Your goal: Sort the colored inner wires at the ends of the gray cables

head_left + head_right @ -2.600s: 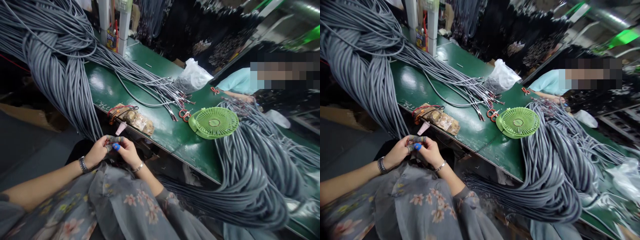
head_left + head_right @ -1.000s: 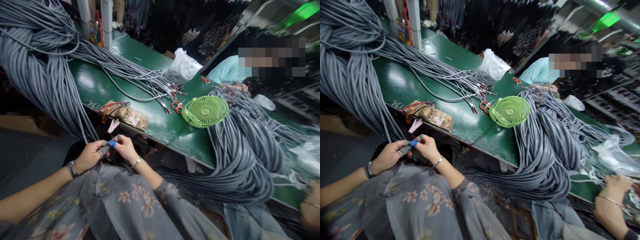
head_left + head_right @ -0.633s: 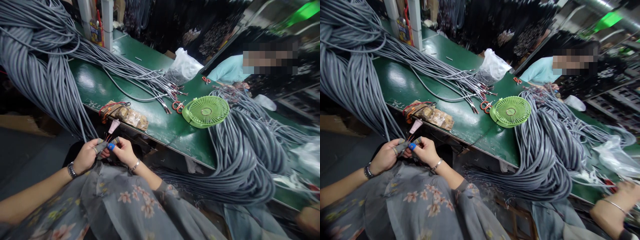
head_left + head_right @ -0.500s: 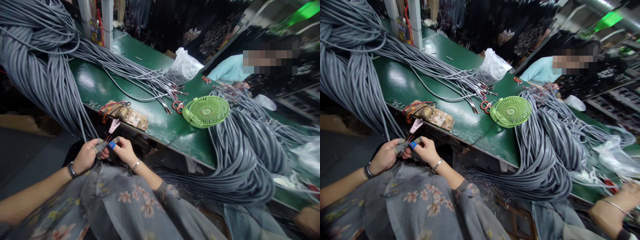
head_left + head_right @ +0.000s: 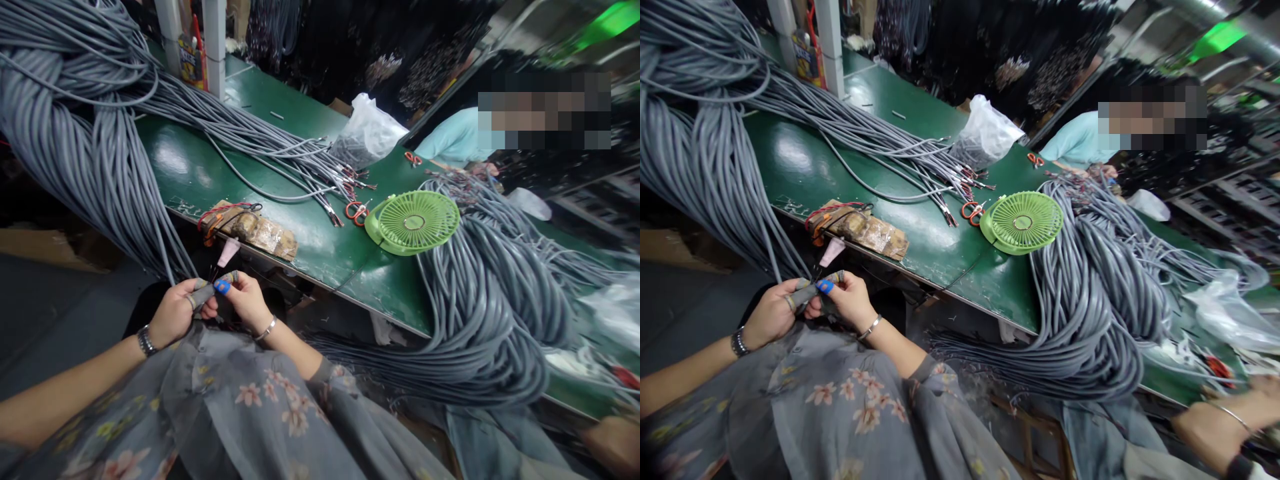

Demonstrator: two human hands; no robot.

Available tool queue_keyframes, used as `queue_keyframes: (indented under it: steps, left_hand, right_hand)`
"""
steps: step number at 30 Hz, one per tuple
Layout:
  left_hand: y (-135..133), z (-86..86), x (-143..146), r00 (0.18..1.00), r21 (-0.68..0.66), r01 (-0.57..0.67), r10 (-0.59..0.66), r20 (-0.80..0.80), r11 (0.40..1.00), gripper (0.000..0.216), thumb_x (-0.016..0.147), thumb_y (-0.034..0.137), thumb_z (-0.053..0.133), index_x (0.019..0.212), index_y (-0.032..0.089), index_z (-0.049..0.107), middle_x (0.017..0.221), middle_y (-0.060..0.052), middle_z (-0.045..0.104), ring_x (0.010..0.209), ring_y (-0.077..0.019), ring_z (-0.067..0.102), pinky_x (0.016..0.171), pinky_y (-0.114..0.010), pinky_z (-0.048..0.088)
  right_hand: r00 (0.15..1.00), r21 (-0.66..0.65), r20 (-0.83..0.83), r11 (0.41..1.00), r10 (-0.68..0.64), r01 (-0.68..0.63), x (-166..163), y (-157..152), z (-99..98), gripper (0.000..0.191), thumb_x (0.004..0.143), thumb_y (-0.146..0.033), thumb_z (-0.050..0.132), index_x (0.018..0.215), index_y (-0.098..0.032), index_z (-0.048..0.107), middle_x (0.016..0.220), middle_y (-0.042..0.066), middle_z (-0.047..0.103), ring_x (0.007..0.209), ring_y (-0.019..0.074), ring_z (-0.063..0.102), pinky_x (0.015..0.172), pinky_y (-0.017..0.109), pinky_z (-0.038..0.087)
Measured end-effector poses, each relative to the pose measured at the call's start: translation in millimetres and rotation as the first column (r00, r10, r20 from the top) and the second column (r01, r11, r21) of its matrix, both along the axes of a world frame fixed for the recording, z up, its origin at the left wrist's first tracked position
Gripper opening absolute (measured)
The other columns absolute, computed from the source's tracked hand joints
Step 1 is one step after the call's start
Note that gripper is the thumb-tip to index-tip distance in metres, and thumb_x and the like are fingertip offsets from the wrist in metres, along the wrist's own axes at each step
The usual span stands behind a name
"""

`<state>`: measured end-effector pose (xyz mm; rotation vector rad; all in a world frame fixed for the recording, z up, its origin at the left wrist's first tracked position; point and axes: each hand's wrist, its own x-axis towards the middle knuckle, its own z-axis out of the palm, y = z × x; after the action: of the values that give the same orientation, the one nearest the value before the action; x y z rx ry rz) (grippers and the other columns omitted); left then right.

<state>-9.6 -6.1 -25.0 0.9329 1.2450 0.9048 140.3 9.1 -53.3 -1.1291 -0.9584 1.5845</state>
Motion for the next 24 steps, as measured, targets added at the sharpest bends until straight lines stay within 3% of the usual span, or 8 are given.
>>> queue_keyframes:
  steps: [4,10,17,24]
  left_hand:
    - [-0.1,-3.4,0.5,0.999,-0.025,-0.035,0.036,0.036,0.999,0.027,0.060,0.042,0.081,0.056,0.019,0.069,0.051,-0.003,0.068,0.046,-0.0158,0.063,0.048,-0.025,0.050]
    - [0.0,5.1,4.9,0.987,-0.086,-0.113,0.121,0.102,0.990,0.031,0.049,0.042,0.086,0.056,0.018,0.068,0.046,-0.002,0.066,0.042,-0.0156,0.062,0.044,-0.024,0.049]
    - [-0.2,8.9,3.7,0.981,-0.086,-0.158,0.166,0.103,0.984,0.034,0.047,0.041,0.089,0.056,0.018,0.066,0.046,0.001,0.064,0.039,-0.0121,0.058,0.041,-0.021,0.046]
    - [-1.8,3.0,1.3,0.993,-0.047,-0.107,0.109,0.045,0.993,0.040,0.048,0.048,0.090,0.057,0.018,0.066,0.049,0.001,0.065,0.041,-0.0116,0.058,0.043,-0.021,0.047]
  right_hand:
    - [0.999,0.003,0.008,0.999,-0.032,0.032,-0.3,-2.2,2.1,0.038,0.059,-0.049,0.086,0.068,-0.020,0.063,0.067,0.000,0.064,0.063,0.0138,0.054,0.063,0.029,0.048]
    - [0.998,0.037,0.059,0.999,-0.013,0.011,-1.2,-6.8,7.9,0.048,0.054,-0.057,0.088,0.067,-0.020,0.061,0.062,-0.003,0.059,0.059,0.0114,0.049,0.056,0.026,0.043]
    - [0.993,0.077,0.104,0.996,0.047,-0.055,0.1,-5.6,10.3,0.042,0.062,-0.055,0.084,0.070,-0.020,0.061,0.061,-0.005,0.056,0.057,0.0097,0.046,0.055,0.024,0.041]
    - [1.000,-0.063,0.003,0.998,0.028,-0.028,-7.4,1.7,10.7,0.035,0.062,-0.042,0.086,0.069,-0.019,0.060,0.060,-0.006,0.059,0.056,0.0094,0.050,0.056,0.024,0.044]
